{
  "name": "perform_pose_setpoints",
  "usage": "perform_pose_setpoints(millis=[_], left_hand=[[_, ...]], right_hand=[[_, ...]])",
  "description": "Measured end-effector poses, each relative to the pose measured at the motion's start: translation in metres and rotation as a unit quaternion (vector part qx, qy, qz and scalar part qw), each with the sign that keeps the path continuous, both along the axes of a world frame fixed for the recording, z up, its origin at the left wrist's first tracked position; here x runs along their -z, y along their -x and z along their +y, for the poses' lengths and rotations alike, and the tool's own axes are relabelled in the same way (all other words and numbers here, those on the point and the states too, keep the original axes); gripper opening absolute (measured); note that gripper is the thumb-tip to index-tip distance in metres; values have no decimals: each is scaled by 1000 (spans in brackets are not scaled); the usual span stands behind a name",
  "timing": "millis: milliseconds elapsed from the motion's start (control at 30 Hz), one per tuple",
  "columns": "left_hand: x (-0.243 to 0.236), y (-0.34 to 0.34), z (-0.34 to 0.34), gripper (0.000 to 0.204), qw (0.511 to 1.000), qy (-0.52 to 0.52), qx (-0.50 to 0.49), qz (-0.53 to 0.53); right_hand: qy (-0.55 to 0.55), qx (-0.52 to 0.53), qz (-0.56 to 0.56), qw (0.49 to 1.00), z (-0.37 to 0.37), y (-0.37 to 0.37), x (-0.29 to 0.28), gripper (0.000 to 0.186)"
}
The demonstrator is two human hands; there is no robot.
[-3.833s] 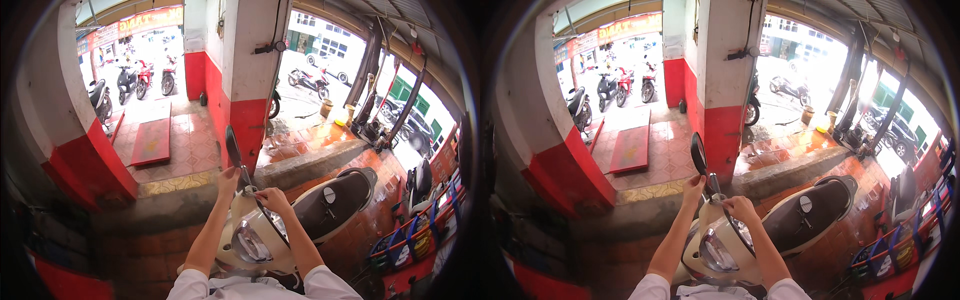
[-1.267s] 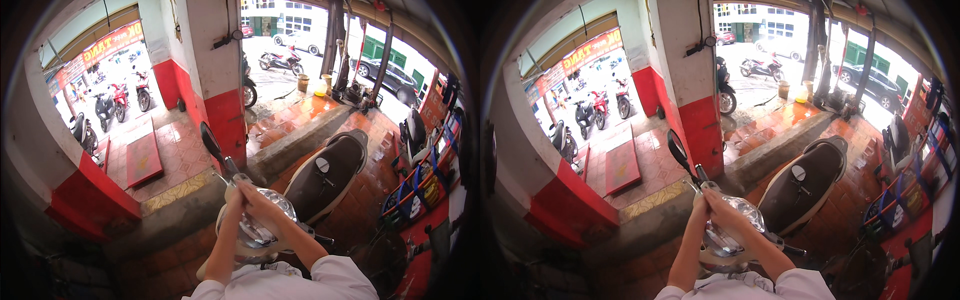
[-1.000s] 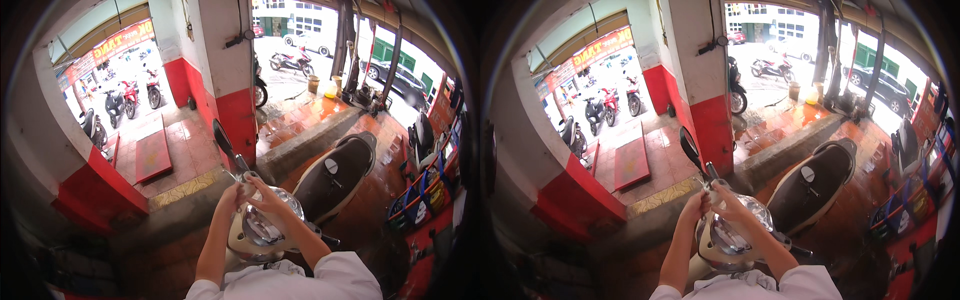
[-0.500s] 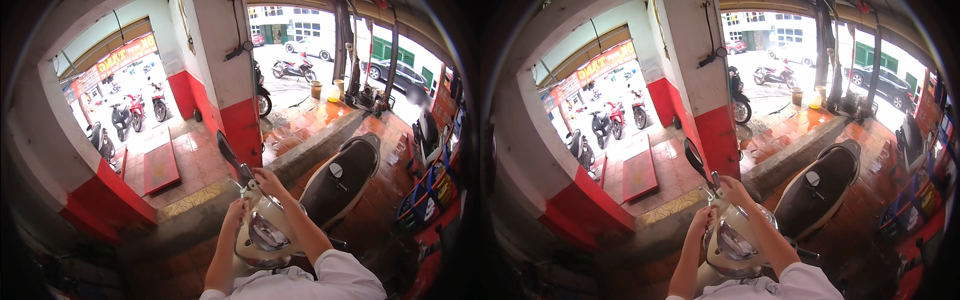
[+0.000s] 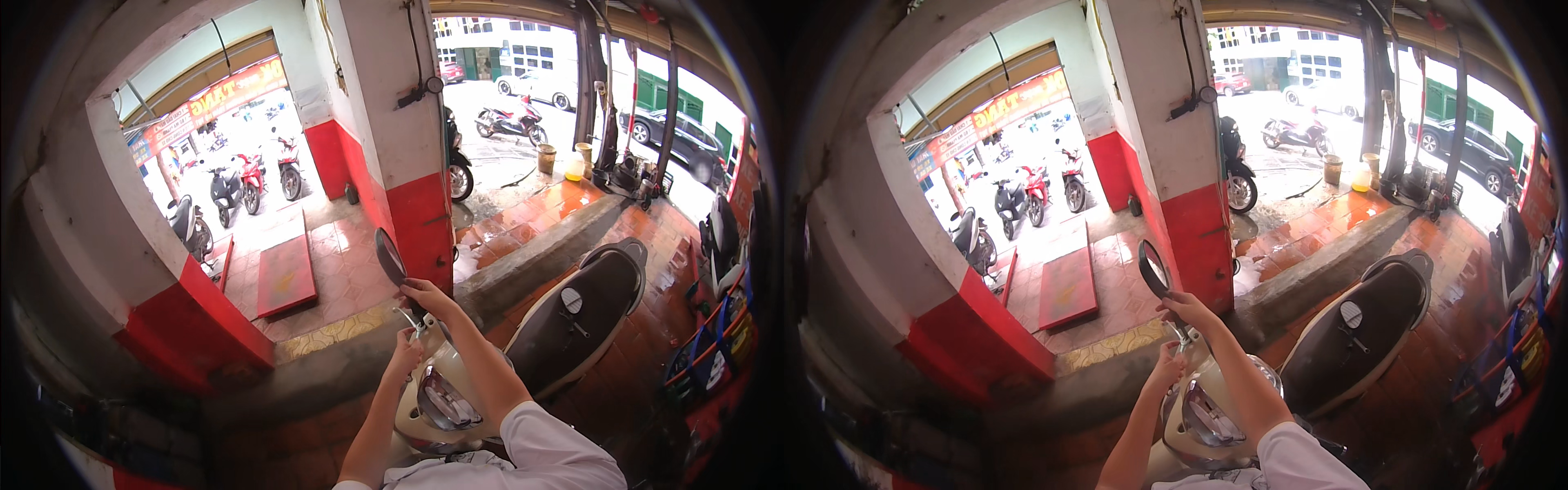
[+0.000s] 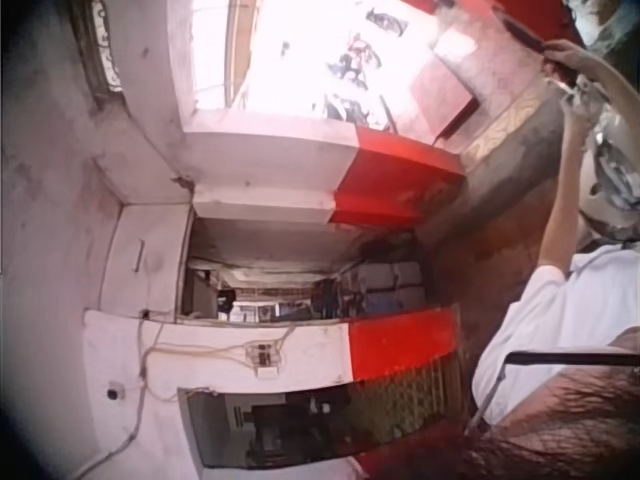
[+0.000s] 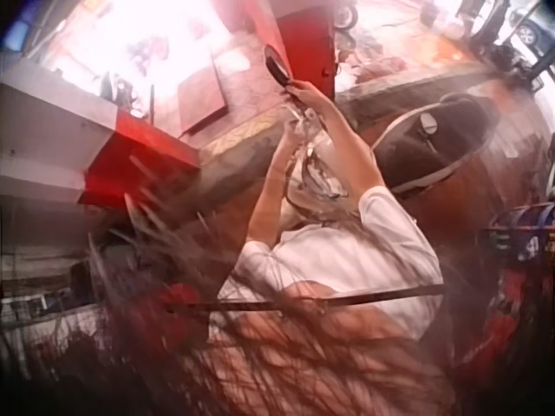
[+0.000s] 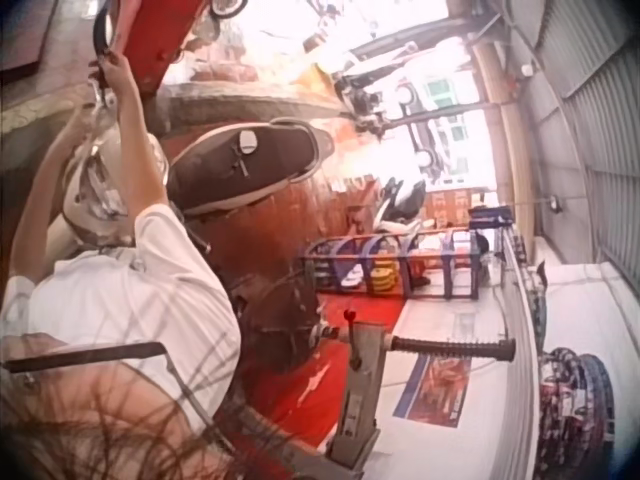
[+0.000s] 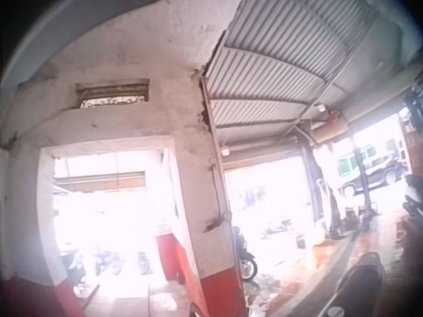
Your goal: The person uses a wrench to adjust and tighten components on a motorcycle's handlebar, including a mirror and a lever.
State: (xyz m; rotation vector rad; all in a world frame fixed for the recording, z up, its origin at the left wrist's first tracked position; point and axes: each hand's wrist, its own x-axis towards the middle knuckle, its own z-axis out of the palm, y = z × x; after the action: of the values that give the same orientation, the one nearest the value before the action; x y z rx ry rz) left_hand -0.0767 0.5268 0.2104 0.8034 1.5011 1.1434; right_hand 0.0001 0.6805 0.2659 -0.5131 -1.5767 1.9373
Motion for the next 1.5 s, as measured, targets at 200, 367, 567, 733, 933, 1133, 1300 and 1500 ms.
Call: perform_pose_setpoints(millis=[200, 367, 567, 733, 933, 1133, 1300, 1500], left_hand=[[1, 0, -2, 36, 992, -57, 26, 108], [6, 22, 0, 33, 982, -52, 52, 175], [30, 36, 1, 34, 980, -74, 43, 178], [29, 14, -17, 36, 988, -70, 1, 140], [25, 4, -47, 37, 993, -101, -30, 52], [42, 4, -73, 41, 986, -82, -65, 126], [11, -3, -103, 44, 981, -93, -82, 147], [17, 2, -111, 46, 983, -111, -90, 118]], right_hand=[[18, 7, 16, 1000, 11, -4, 15, 30], [62, 45, 35, 996, 9, -10, 9, 27], [165, 70, 100, 979, 11, -41, 5, 29], [-151, -98, 9, 984, 21, -83, 19, 31], [-367, -109, -94, 919, -38, -86, -35, 32], [-411, -53, -142, 899, -50, -1, -23, 23], [-228, 24, -215, 949, -12, 36, -26, 27], [240, 25, 17, 970, 47, -17, -6, 10]])
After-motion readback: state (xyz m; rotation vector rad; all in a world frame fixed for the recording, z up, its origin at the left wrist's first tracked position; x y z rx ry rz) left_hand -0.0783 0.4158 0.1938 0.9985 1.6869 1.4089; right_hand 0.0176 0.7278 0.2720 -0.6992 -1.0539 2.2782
